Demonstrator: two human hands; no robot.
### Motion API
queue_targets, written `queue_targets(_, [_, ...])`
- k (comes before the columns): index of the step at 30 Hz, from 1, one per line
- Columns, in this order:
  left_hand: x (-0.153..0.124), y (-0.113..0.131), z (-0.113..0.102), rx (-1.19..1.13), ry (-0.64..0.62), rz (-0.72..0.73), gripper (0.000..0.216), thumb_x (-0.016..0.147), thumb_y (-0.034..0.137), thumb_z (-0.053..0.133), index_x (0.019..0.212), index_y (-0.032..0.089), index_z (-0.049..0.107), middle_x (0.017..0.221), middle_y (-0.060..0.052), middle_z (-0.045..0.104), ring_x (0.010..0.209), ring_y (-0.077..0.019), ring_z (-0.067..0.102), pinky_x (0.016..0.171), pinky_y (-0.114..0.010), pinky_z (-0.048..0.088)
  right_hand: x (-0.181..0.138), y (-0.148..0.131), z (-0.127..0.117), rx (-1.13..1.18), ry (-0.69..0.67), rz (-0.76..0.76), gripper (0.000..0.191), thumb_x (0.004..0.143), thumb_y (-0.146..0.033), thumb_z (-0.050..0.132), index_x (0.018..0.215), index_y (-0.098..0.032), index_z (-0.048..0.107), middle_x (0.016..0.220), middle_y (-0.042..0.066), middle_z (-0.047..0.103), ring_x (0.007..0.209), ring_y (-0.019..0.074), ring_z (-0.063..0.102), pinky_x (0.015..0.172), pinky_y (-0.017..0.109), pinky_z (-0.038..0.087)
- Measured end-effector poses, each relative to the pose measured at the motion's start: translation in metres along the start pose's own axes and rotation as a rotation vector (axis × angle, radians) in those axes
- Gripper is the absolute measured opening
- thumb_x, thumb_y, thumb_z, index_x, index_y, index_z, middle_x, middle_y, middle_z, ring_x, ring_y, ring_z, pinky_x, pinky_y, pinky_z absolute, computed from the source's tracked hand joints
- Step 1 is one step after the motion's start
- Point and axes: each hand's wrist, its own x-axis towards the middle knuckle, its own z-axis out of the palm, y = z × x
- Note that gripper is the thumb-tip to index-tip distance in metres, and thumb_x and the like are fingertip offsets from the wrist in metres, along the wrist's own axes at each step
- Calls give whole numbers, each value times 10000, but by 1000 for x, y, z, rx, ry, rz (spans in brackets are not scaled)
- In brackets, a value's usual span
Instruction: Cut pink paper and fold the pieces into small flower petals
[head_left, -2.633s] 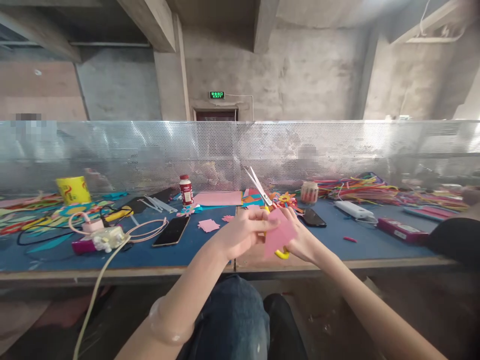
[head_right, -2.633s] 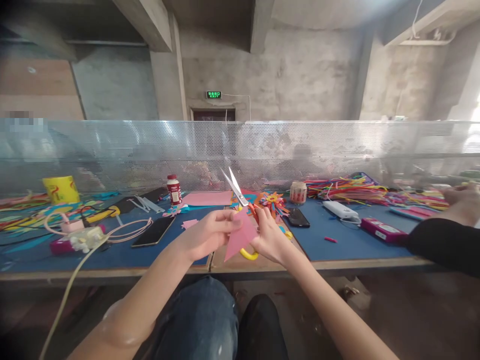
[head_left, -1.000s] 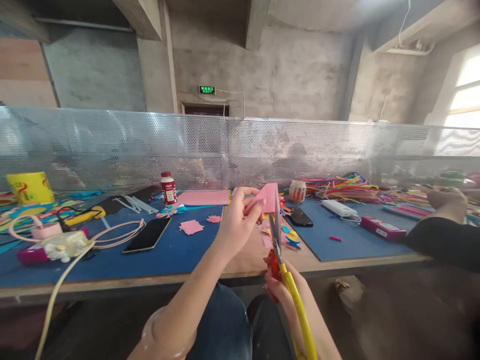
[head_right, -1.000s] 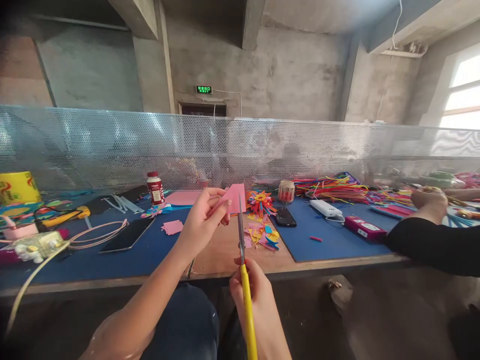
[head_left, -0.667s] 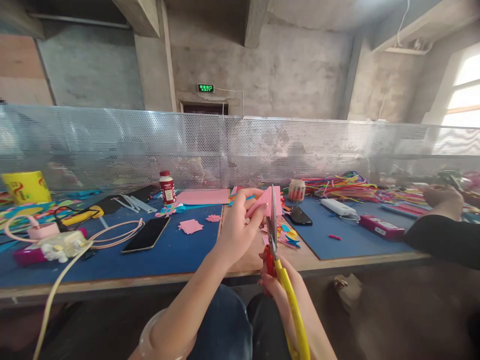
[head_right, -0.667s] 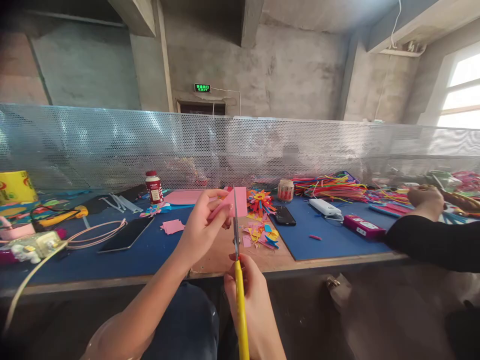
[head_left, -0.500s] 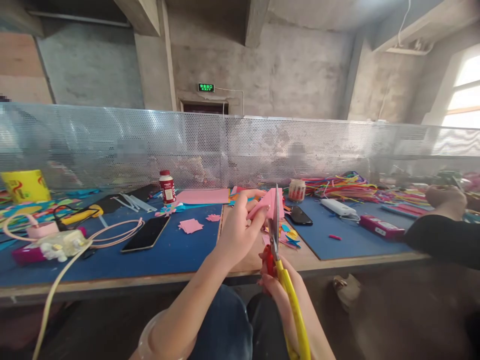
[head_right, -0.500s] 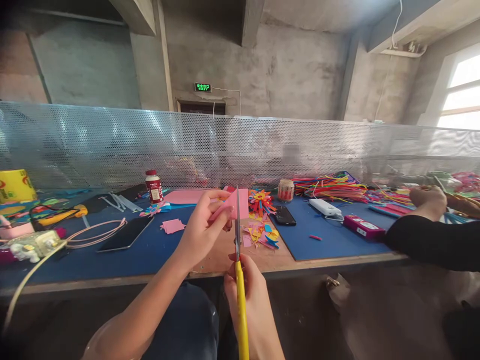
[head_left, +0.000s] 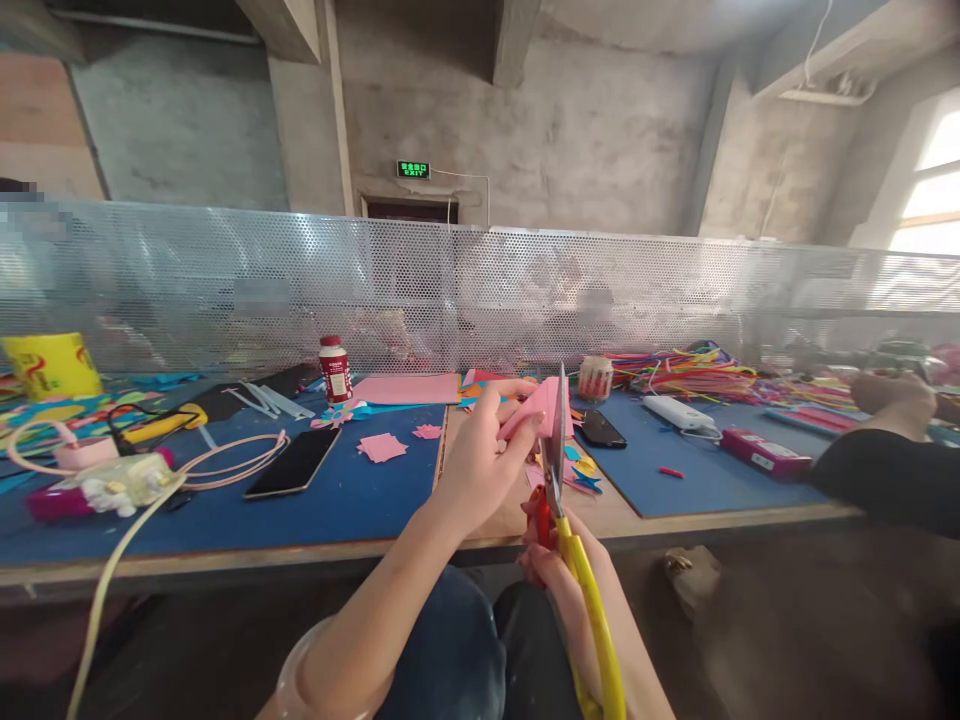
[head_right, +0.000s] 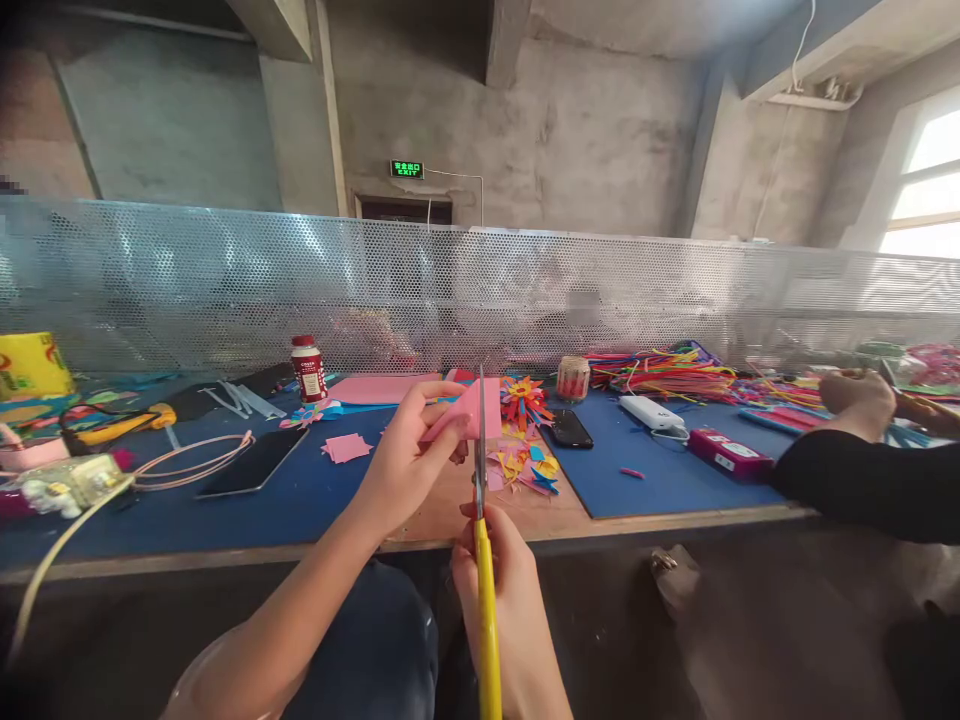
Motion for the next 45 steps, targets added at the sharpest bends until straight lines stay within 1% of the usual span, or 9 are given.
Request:
queue_targets(4, [0, 0, 0, -4, -3, 6, 202, 846, 273, 438, 1038, 216, 420, 722, -1, 544, 600, -113, 520, 549, -255, 455, -1, -1, -2, -12, -32, -10, 327, 700, -330, 505, 967, -144, 532, 696, 11, 525, 581, 125, 480, 564, 232, 427])
queue_targets(8, [-1, 0, 1, -12, -4, 3, 203, 844, 280, 440, 1035, 215, 419, 722, 0, 542, 597, -113, 518, 550, -257, 452, -1, -1, -2, -28, -59, 3, 294, 712, -319, 492, 947, -145, 522, 695, 6, 513, 591, 125, 475, 572, 232, 428])
queue_targets(12, [-1, 0, 1, -26, -5, -2, 202, 846, 282, 435, 1037, 218, 417, 732, -2, 541, 601, -115, 518, 559, -263, 456, -1, -3, -2, -53, -31, -2, 295, 697, -327, 499, 922, -141, 539, 675, 9, 526, 580, 130, 484, 555, 230, 427])
queue_targets(20, [-2, 0, 1, -26, 5, -10, 227, 838, 275, 448, 1055, 210, 432, 816, -31, 572, 638, -122, 543, 570, -264, 471, -1, -4, 0, -94, 23, -46, 229, 679, -327, 501, 801, -142, 558, 603, 4, 525, 512, 118, 458, 478, 216, 389])
queue_targets(25, [-2, 0, 0, -26, 9, -14, 226, 835, 271, 452, 1051, 203, 439, 862, -47, 573, 709, -140, 566, 567, -255, 476, -1, -1, -1, -114, -5, -14, 200, 703, -320, 479, 793, -149, 529, 612, -2, 519, 523, 121, 470, 476, 213, 379])
queue_targets(29, [-2, 0, 0, -32, 3, -20, 225, 838, 268, 449, 1054, 205, 436, 862, -44, 573, 720, -138, 568, 583, -256, 478, -2, -2, 0, -128, -30, -2, 165, 723, -301, 462, 797, -160, 505, 623, -14, 506, 527, 118, 472, 482, 214, 374])
queue_targets(33, [-2, 0, 0, -39, 5, -14, 223, 839, 268, 447, 1051, 201, 435, 828, -40, 574, 709, -139, 570, 574, -254, 474, -4, -6, 1, -157, -28, -12, 127, 728, -289, 455, 729, -166, 490, 560, -27, 483, 482, 110, 441, 456, 212, 353])
queue_targets(37, [-2, -1, 0, -38, 12, -23, 230, 836, 280, 453, 1053, 206, 438, 853, -44, 574, 728, -147, 572, 575, -259, 477, -7, -10, 2, -163, -24, -23, 100, 733, -271, 453, 736, -175, 479, 537, -35, 476, 477, 111, 443, 463, 210, 359])
queue_targets(45, [-2, -2, 1, -54, 21, -25, 240, 831, 295, 463, 1053, 206, 450, 856, -50, 571, 743, -159, 579, 586, -276, 488, -9, -14, 5, -168, 0, -11, 137, 741, -309, 458, 707, -176, 470, 498, -34, 467, 443, 115, 452, 439, 213, 366])
